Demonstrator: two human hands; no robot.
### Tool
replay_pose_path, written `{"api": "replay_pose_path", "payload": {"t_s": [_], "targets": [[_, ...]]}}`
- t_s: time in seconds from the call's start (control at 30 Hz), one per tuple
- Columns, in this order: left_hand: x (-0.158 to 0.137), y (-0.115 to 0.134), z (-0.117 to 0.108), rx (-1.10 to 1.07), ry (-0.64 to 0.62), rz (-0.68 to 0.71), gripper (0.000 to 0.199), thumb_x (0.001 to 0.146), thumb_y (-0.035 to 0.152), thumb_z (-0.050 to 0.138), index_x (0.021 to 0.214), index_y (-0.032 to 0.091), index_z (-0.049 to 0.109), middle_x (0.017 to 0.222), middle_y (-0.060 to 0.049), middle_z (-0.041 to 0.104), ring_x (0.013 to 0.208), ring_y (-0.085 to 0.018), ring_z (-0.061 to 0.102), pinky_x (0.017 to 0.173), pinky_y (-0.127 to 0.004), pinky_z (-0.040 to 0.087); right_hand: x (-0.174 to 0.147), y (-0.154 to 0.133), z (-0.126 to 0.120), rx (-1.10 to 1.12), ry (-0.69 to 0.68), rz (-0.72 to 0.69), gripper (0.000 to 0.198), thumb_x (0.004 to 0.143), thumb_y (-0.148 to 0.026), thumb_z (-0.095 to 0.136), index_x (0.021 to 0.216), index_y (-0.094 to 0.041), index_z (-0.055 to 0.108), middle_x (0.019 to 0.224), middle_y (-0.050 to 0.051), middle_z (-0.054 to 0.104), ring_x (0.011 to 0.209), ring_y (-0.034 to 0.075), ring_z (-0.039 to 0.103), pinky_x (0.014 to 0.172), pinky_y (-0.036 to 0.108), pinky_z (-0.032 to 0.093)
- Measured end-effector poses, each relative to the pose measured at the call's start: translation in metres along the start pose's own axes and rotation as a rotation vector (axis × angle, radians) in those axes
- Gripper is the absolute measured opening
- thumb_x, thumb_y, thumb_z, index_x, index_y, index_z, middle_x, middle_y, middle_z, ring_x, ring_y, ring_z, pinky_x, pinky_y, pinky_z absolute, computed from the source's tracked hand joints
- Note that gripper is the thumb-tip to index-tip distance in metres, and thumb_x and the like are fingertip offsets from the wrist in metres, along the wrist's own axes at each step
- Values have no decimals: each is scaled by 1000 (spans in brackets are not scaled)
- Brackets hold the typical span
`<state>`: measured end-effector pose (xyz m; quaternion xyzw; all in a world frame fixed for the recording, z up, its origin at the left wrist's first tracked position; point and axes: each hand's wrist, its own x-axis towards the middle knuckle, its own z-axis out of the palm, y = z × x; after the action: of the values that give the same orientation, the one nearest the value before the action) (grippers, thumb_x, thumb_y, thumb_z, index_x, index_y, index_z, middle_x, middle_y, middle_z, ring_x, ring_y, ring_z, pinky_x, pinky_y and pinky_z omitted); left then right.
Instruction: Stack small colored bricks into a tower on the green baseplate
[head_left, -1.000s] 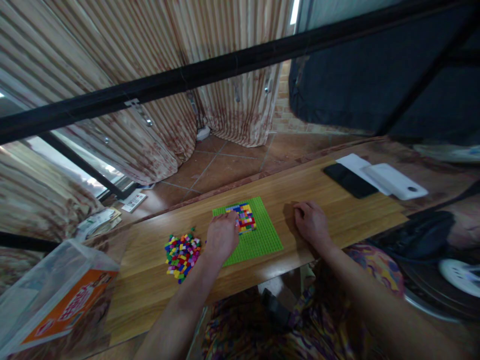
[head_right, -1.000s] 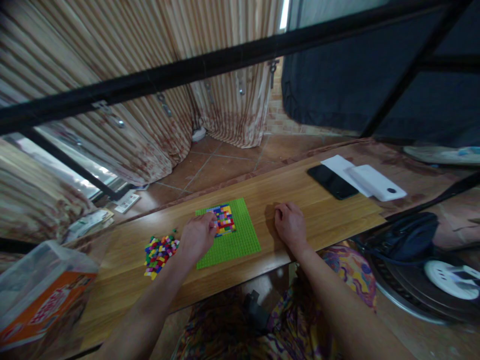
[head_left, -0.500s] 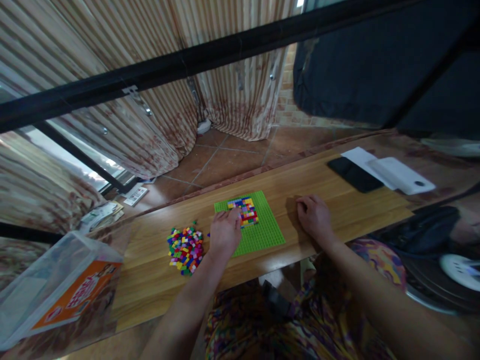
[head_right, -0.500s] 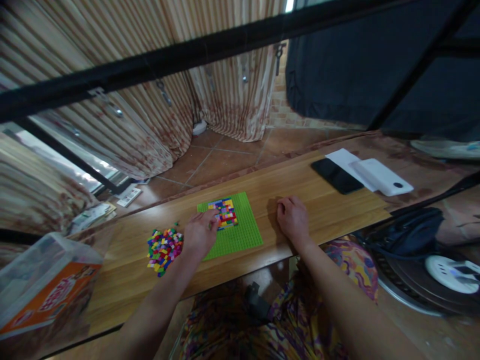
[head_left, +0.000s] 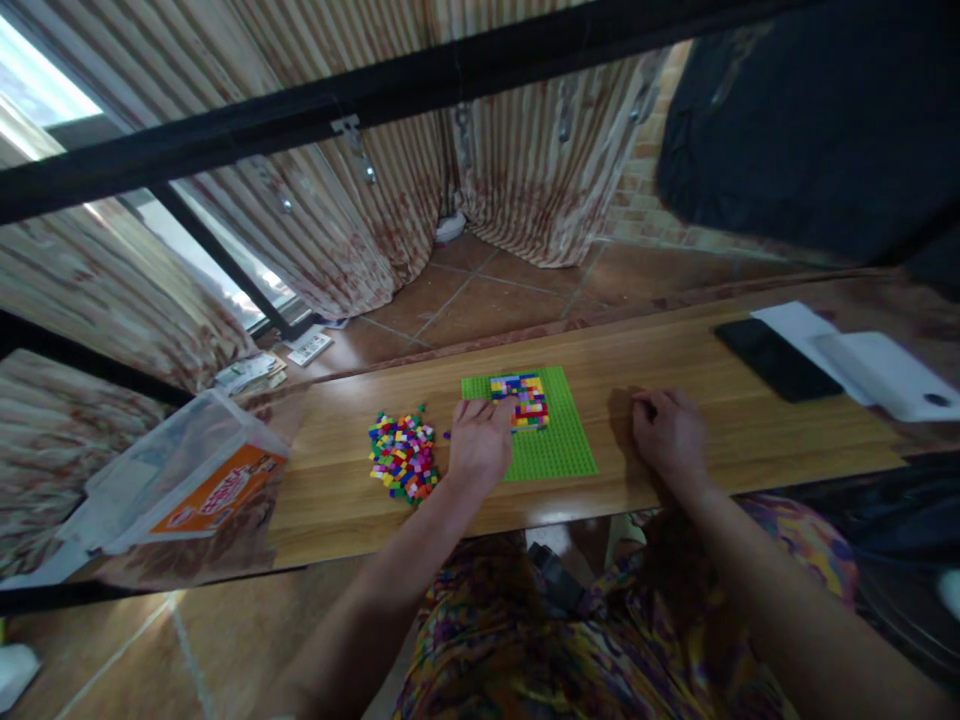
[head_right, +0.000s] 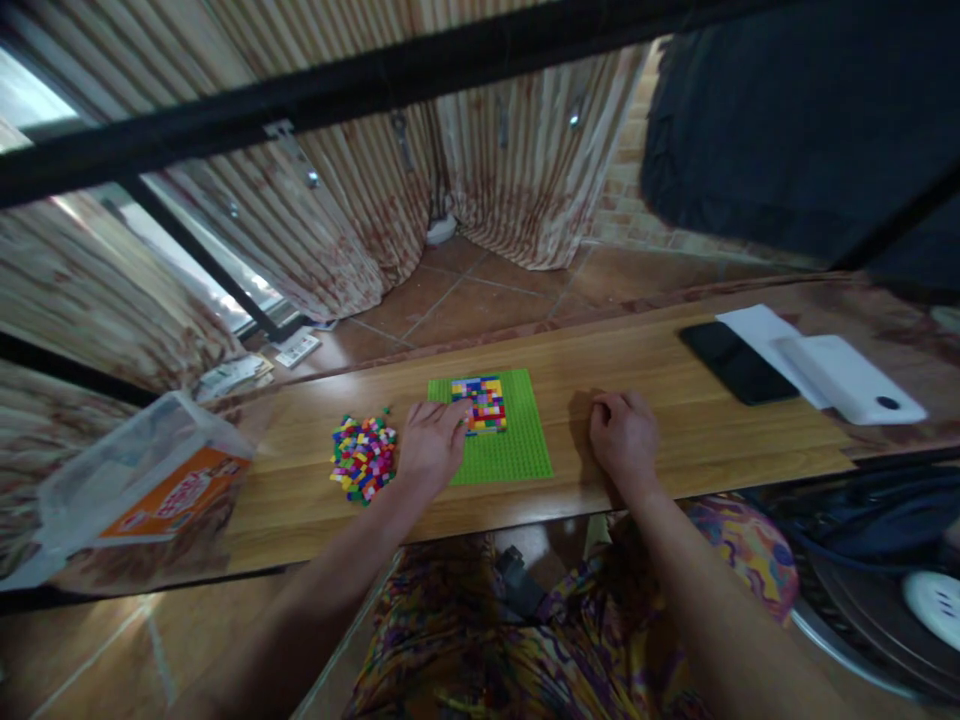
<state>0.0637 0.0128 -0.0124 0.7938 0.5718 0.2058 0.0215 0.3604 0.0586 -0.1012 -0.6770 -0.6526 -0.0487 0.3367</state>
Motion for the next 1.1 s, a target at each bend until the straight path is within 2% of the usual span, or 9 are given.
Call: {"api": "replay_pose_path", "payload": {"t_s": [0.13,0.27,0.37,0.5,0.63,0.83,0.97,1.1], "targets": [[-29,-4,0,-97,94,11,39,93,15,57,131,22,64,118,-9,76,111,-26,64,100,-43,48,0,1,-1,-5,4,-1,28,91,-30,49,90,-17,74,89,13,70,87,27,62,77,37,47],[-67,-30,-6,-99,225,-97,31,92,16,57,122,19,67,111,-10,76,105,-26,68,98,-42,49,0,0,-1,1,-5,-1,27,91,-29,49,91,-17,74,91,13,70,88,27,62,80,38,48],[-94,-58,-18,-57,266,-190,24,94,19,57,115,19,69,112,-10,77,104,-26,69,96,-41,51,0,0,-2,5,-7,1,26,90,-28,50,92,-17,73,90,13,70,89,27,62,81,39,48],[-121,-83,-34,-2,296,-218,20,94,24,60,111,18,69,106,-10,77,101,-27,70,92,-41,53,1,-1,-3,-11,-11,-9,27,91,-28,49,90,-16,73,89,14,69,88,27,62,80,39,48],[-139,-83,-38,-10,282,-210,17,92,26,62,107,20,69,102,-9,76,97,-25,69,88,-39,53,1,-1,-3,-23,-13,-2,26,91,-28,50,90,-16,73,89,14,69,88,27,62,78,38,47],[-158,-71,-23,18,264,-181,12,91,27,65,101,20,68,92,-7,74,86,-24,67,82,-37,52,1,-1,-5,-46,-18,-8,26,91,-29,50,90,-17,73,88,13,70,87,27,62,75,37,46],[-160,-71,-13,51,278,-197,12,92,28,65,101,20,69,91,-7,73,87,-25,66,81,-37,51,1,-2,-5,-29,-19,-12,26,90,-28,49,91,-17,73,89,13,69,88,27,62,77,37,46],[-153,-72,-11,71,235,-226,13,95,30,62,99,23,72,90,-6,73,86,-24,66,81,-37,48,1,-2,-6,-14,-29,-1,26,90,-28,49,91,-17,72,90,14,69,90,27,61,79,38,46]]}}
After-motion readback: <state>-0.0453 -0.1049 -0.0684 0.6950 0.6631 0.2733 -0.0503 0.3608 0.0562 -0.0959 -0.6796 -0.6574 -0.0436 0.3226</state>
